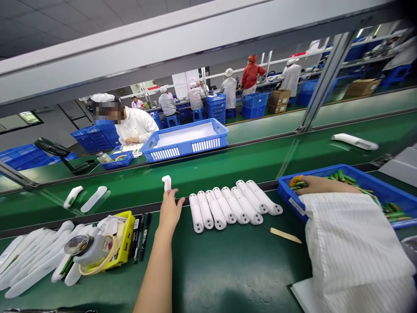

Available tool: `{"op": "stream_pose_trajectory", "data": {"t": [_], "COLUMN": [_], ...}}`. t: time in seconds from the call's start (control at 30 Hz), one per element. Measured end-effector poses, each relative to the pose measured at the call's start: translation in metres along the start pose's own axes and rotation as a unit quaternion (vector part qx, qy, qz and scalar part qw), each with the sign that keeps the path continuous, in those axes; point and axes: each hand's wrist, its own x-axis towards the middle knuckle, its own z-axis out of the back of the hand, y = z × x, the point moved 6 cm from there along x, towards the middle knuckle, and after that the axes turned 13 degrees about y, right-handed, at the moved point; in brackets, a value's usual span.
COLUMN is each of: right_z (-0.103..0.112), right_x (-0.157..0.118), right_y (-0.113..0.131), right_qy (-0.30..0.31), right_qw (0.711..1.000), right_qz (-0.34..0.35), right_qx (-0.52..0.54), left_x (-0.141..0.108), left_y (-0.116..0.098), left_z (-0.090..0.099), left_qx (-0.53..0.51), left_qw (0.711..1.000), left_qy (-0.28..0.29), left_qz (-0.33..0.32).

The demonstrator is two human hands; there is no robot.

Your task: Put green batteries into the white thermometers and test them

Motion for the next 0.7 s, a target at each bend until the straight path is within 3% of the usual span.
{"op": "stream_pose_trajectory", "data": {"t": [0.1,0.17,0.27,0.4,0.5,0.6,0.7], "right_z": [-0.013,-0.019,-0.023,-0.024,-0.024,-0.024,-0.025], "right_x": [-0.004,-0.005,-0.003,-0.002,-0.004,-0.007,-0.010], "right_y": [0.003,0.004,0.002,0.000,0.004,0.007,0.008], "right_qy": [0.129,0.162,0.171,0.175,0.183,0.178,0.162], "right_qw": [0.992,0.987,0.985,0.983,0.979,0.975,0.975], "right_qz": [-0.005,-0.007,-0.022,-0.056,-0.085,-0.124,-0.146], "right_qx": [0.014,0.011,-0.005,-0.020,-0.031,-0.044,-0.044], "left_x": [-0.022,-0.033,-0.038,-0.033,-0.030,-0.029,-0.032], "left_y": [-0.022,-0.027,-0.029,-0.029,-0.026,-0.032,-0.043], "left_z": [-0.019,-0.035,-0.049,-0.051,-0.037,-0.012,0.014], "left_qx": [0.046,0.104,0.176,0.218,0.276,0.304,0.265], "left_qw": [0.987,0.965,0.941,0.930,0.922,0.934,0.959], "left_qy": [0.150,0.240,0.285,0.291,0.265,0.184,0.081], "left_qz": [-0.018,0.009,0.043,0.049,0.053,0.046,0.057]}}
